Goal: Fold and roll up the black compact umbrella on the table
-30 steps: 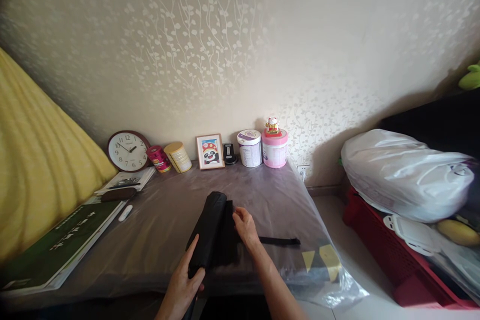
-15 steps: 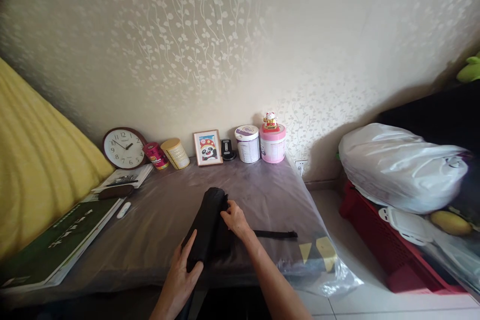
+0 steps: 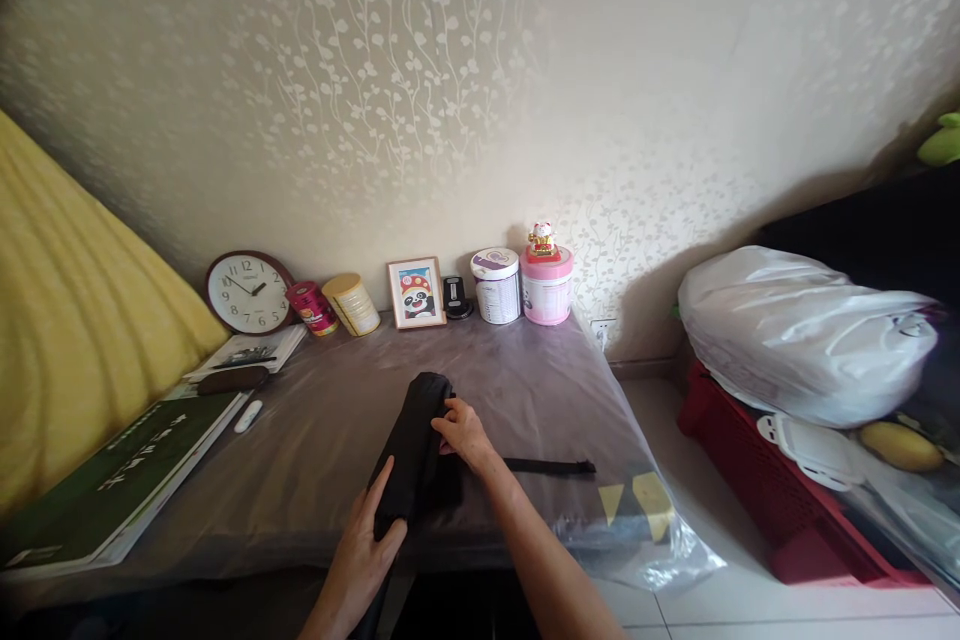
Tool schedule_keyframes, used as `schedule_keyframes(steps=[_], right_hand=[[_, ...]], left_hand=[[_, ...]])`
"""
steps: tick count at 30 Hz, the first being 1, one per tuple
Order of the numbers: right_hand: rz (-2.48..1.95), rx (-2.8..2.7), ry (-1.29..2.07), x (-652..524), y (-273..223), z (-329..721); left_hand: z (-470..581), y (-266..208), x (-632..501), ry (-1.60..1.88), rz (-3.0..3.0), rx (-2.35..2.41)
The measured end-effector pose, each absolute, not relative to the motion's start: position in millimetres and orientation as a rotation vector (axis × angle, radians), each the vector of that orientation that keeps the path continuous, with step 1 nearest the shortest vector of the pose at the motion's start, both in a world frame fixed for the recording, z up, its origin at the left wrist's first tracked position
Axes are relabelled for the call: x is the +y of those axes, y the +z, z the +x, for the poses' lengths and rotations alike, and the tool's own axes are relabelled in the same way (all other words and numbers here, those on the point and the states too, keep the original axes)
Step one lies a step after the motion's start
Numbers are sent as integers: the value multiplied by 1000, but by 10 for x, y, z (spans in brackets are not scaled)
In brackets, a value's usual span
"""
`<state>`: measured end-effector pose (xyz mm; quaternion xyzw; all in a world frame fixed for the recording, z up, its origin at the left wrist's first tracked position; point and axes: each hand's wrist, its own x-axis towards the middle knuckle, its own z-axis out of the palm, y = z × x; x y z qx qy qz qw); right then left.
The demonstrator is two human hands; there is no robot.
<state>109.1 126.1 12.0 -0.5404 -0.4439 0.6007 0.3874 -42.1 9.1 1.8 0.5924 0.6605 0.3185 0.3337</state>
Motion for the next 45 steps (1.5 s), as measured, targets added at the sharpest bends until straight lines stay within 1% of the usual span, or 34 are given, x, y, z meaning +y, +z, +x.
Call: schedule_keyframes(steps=[9, 17, 24, 27, 31, 34, 39, 45], right_hand=[[-1332, -1008, 1501, 1208, 104, 1177], [-1395, -902, 1447, 1380, -88, 1080], [-1542, -1070, 1424, 1553, -202, 1014], [-1592, -1208, 1327, 1565, -205, 1010], [-1632, -1355, 1079, 1544, -183, 998], [-1645, -1415, 953, 1525, -175, 946], [-1670, -1406, 852, 1504, -186, 808], [-1695, -1340, 824, 1485, -198, 701]], left_hand=[[-410, 18, 65, 830, 1541, 1746], [-394, 0, 97, 853, 1540, 1760], [-418, -34, 105, 880, 1539, 1716], [-423, -54, 112, 909, 1518, 1690], [-429, -42, 106, 891, 1372, 1593], [-436, -27, 103, 893, 1328, 1537], [-431, -60, 112, 977, 1465, 1640], [-410, -130, 134, 972, 1562, 1622]])
